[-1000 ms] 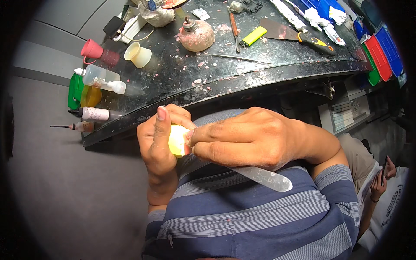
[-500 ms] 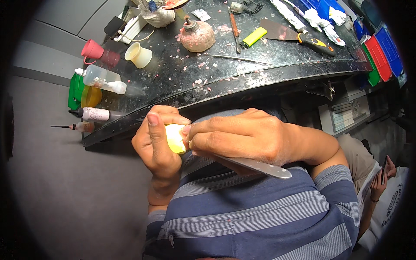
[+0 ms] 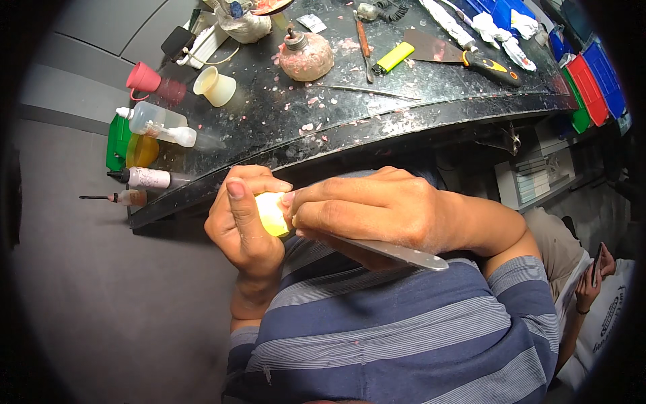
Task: The person holds a dental cast and shapes the wax base around the teeth using a metal dental carving tool.
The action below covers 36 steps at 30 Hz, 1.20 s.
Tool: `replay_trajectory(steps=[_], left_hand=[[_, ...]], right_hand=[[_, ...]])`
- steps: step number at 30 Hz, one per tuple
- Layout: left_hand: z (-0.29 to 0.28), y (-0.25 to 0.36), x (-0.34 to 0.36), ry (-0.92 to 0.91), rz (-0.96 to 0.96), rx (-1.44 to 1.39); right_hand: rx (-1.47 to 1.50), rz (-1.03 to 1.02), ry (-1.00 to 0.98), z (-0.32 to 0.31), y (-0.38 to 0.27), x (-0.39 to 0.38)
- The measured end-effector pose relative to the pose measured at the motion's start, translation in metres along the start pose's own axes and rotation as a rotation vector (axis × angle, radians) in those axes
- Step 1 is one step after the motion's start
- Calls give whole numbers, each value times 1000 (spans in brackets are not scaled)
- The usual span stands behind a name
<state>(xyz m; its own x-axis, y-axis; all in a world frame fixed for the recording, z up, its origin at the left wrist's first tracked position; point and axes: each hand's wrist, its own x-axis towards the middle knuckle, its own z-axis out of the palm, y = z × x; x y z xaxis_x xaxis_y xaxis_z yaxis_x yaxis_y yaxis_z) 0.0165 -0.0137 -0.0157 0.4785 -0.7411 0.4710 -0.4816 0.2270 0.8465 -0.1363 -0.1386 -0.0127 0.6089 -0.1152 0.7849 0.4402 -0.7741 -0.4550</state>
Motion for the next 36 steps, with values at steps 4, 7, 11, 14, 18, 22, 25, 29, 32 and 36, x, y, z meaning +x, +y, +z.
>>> replay_trajectory(steps=[4, 7, 11, 14, 18, 22, 25, 29, 32, 36], left_hand=[[0, 0, -1, 12, -26, -16], [0, -1, -1, 17, -24, -26], [1, 0, -1, 38, -45, -43], [2, 1, -2, 64, -68, -69], [3, -2, -2, 71, -62, -77], [4, -1, -2, 77, -55, -75], [3, -4, -1, 63, -63, -111], [-5, -3, 6, -92, -267, -490], [-12, -14, 11, -283, -316, -593], [-14, -19, 12, -401, -377, -660]], right_hand=[[40, 60, -82, -7, -7, 4], [32, 109, -127, -9, -10, 4], [6, 144, -142, -10, -12, 4], [-2, 147, -129, -8, -12, 4], [-5, 145, -101, -8, -12, 7], [31, 145, -80, -8, -13, 10], [106, 219, -89, -11, -11, 10], [312, 228, 49, -20, -2, 8], [380, 124, 58, -21, 7, -1], [550, 217, 195, -29, -1, -10]])
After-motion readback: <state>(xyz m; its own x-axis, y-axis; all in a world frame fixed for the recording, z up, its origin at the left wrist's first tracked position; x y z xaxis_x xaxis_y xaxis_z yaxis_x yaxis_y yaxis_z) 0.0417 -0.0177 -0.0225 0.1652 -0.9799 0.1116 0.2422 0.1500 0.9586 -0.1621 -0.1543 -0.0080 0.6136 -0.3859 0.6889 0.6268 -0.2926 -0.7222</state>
